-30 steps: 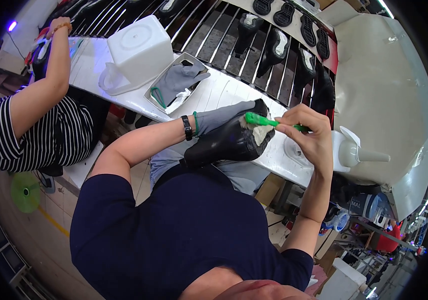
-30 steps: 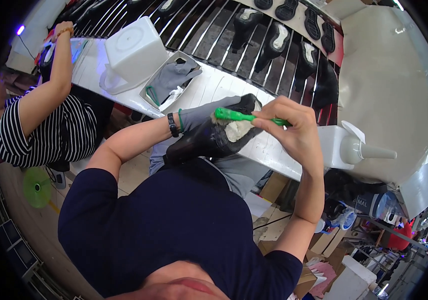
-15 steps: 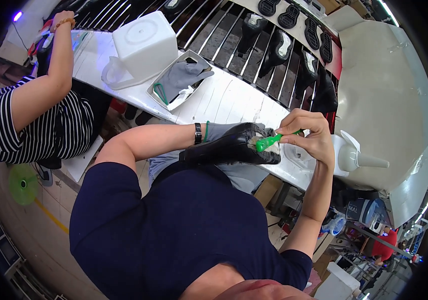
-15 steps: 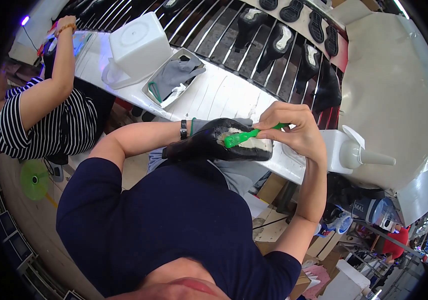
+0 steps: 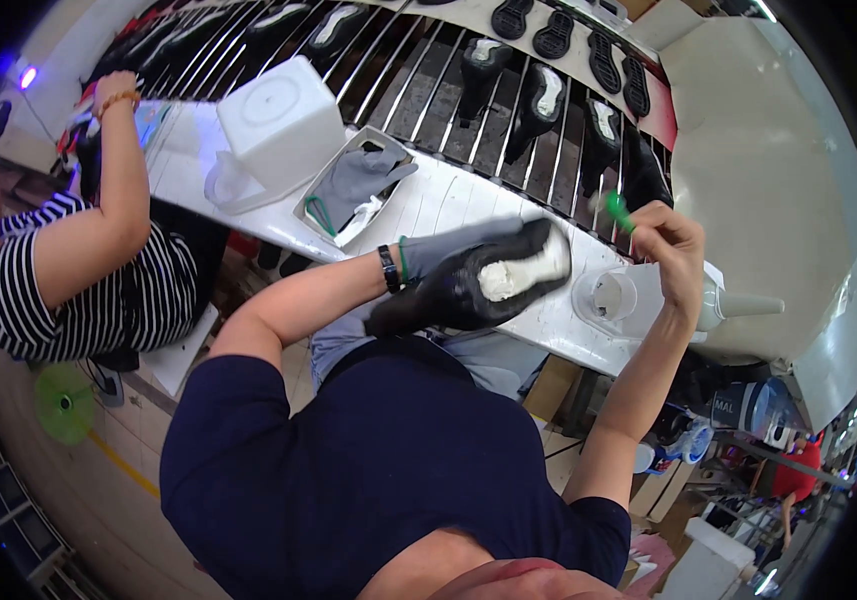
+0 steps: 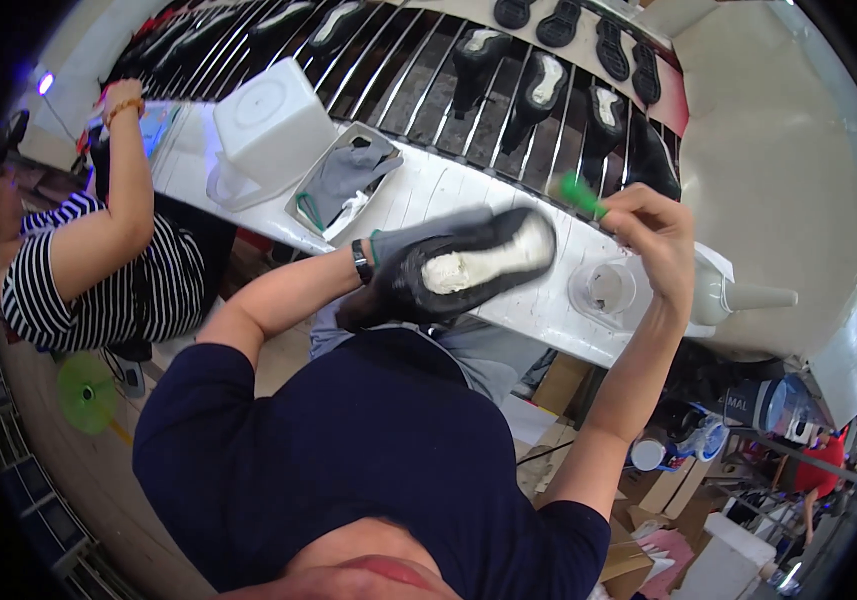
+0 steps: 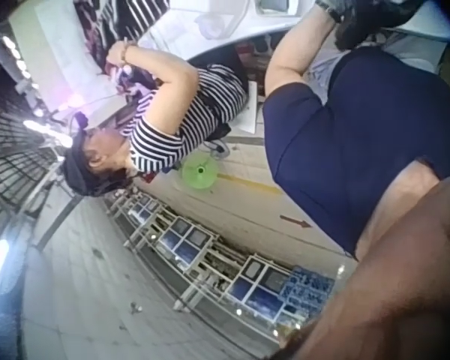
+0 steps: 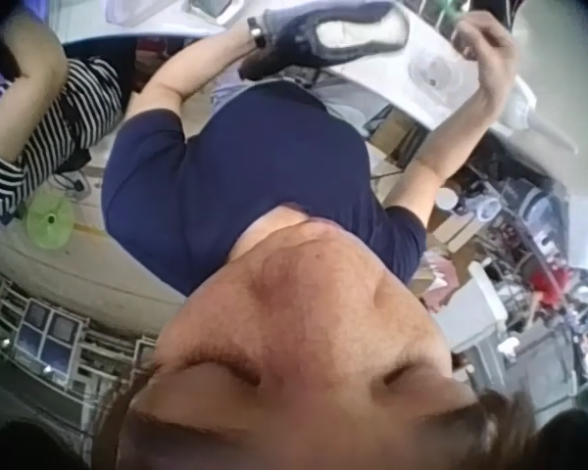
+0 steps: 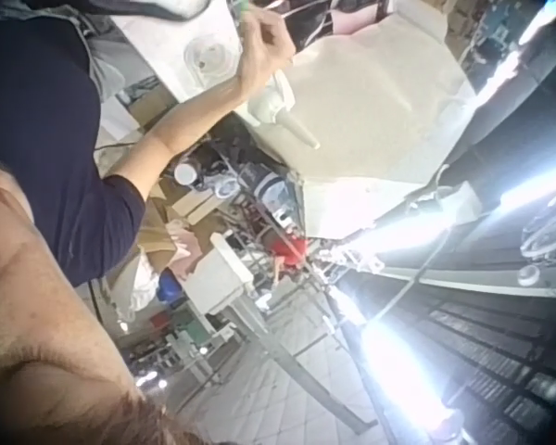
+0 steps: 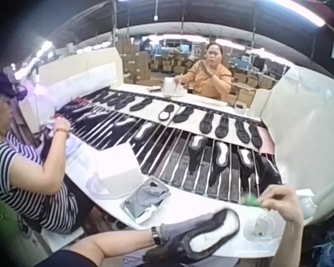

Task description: The recorder is applying glue to the bottom rim of black leather boots using a brush and a container of adhesive at a shoe manufacturing station.

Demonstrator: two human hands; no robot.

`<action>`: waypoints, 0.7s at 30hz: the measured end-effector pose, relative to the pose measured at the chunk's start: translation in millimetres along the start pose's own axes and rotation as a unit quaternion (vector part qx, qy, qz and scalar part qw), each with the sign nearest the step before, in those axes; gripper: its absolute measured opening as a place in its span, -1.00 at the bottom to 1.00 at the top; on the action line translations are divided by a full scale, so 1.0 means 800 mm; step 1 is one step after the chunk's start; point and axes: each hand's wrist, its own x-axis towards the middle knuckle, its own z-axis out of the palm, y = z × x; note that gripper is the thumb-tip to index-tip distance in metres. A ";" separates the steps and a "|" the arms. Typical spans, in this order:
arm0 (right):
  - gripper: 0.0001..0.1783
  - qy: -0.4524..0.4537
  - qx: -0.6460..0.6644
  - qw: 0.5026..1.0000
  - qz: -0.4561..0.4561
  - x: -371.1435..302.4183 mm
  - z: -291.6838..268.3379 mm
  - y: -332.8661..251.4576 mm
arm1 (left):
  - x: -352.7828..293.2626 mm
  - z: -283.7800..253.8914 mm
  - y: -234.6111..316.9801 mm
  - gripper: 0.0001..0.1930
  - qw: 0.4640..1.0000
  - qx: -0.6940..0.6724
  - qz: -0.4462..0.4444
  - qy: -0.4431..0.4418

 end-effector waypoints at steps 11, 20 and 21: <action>-0.86 0.297 0.057 0.951 0.067 -0.051 0.125 0.129 | 0.012 -0.112 -0.045 -0.41 0.232 0.785 0.464 0.337; -0.87 0.246 -0.076 0.962 0.096 -0.055 0.176 0.130 | 0.029 -0.145 -0.075 -0.40 0.467 0.615 0.579 0.263; -0.88 0.233 -0.078 0.967 0.062 -0.060 0.183 0.117 | 0.028 -0.146 -0.074 -0.41 0.491 0.602 0.570 0.267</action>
